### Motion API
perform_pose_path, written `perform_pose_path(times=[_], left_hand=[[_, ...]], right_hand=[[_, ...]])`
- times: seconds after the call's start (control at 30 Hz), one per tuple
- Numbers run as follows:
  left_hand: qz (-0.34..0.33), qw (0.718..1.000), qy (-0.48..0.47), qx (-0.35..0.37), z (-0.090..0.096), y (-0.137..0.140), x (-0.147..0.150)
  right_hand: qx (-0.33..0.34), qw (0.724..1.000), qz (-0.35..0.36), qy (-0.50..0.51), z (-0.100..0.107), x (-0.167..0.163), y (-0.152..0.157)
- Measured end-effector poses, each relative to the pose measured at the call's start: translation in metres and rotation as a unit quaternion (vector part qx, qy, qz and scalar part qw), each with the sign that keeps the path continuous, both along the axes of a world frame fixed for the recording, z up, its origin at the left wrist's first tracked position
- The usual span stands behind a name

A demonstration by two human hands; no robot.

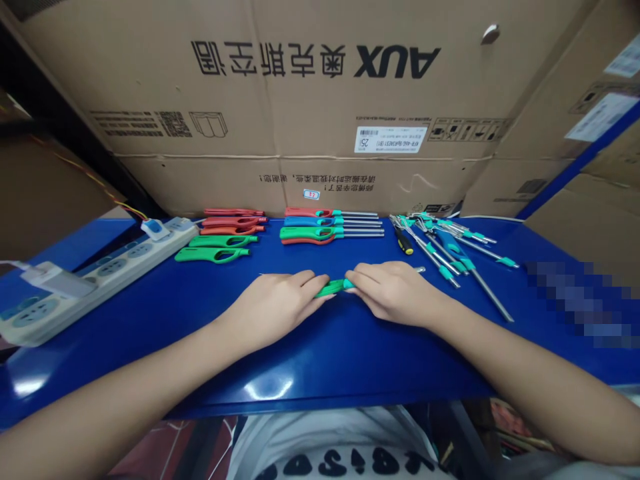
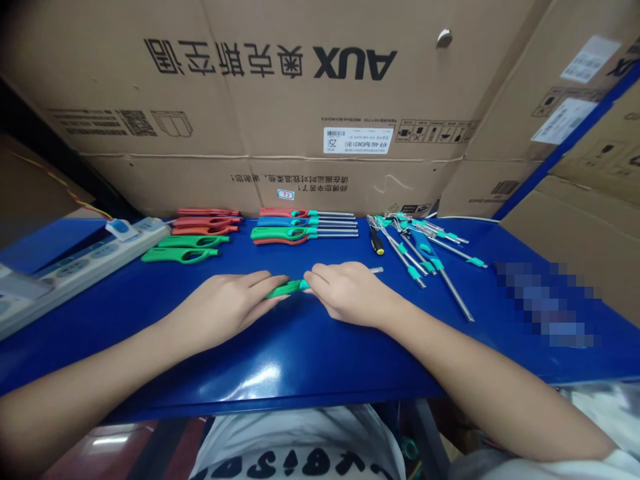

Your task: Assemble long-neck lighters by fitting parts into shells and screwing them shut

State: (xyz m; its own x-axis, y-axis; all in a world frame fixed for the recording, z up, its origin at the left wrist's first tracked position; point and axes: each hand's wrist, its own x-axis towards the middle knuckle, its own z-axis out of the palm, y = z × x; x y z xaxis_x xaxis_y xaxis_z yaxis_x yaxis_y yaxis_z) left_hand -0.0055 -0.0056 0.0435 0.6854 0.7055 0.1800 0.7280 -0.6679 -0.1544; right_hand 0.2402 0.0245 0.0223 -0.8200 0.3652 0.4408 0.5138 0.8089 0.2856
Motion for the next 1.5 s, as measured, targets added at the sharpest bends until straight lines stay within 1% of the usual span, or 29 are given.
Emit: perform_pose_path(times=[0.13, 0.23, 0.37, 0.5, 0.63, 0.73, 0.9, 1.03, 1.1, 1.17, 1.27, 1.4, 1.5], left_hand=[[0.009, 0.999, 0.020, -0.026, -0.004, 0.001, 0.001], [0.008, 0.998, 0.028, -0.053, -0.006, 0.003, 0.002], [0.007, 0.997, 0.007, -0.081, -0.007, 0.008, 0.004], [0.008, 0.995, -0.006, -0.097, -0.008, 0.011, 0.003], [-0.018, 0.994, -0.011, -0.108, -0.011, 0.009, 0.003], [-0.038, 0.992, -0.017, -0.118, -0.015, 0.006, 0.006], [-0.039, 0.991, -0.003, -0.130, -0.022, 0.002, 0.010], [-0.055, 0.991, 0.019, -0.116, -0.022, 0.001, 0.009], [-0.065, 0.991, 0.031, -0.111, -0.021, 0.001, 0.009], [-0.070, 0.990, 0.039, -0.112, -0.020, 0.002, 0.009], [-0.067, 0.989, 0.031, -0.130, -0.017, 0.004, 0.009], [-0.051, 0.983, -0.024, -0.176, -0.012, 0.005, 0.008], [-0.053, 0.978, -0.049, -0.197, -0.009, 0.005, 0.005]], right_hand=[[0.008, 1.000, 0.014, -0.025, -0.004, -0.001, -0.001], [-0.015, 0.999, 0.017, -0.041, -0.007, -0.003, -0.003], [-0.038, 0.998, 0.002, -0.043, -0.008, -0.006, -0.005], [-0.037, 0.998, -0.010, -0.045, -0.008, -0.009, -0.006], [-0.032, 0.997, -0.013, -0.070, -0.008, -0.012, -0.010], [-0.040, 0.993, -0.012, -0.112, -0.009, -0.013, -0.014], [-0.096, 0.982, -0.011, -0.161, -0.010, -0.014, -0.016], [-0.153, 0.975, -0.016, -0.162, -0.013, -0.017, -0.017], [-0.165, 0.974, -0.020, -0.156, -0.015, -0.019, -0.017], [-0.159, 0.975, -0.021, -0.152, -0.018, -0.020, -0.017], [-0.123, 0.982, -0.003, -0.145, -0.022, -0.020, -0.017], [-0.061, 0.991, 0.029, -0.112, -0.028, -0.018, -0.016], [-0.039, 0.995, 0.041, -0.083, -0.032, -0.019, -0.017]])
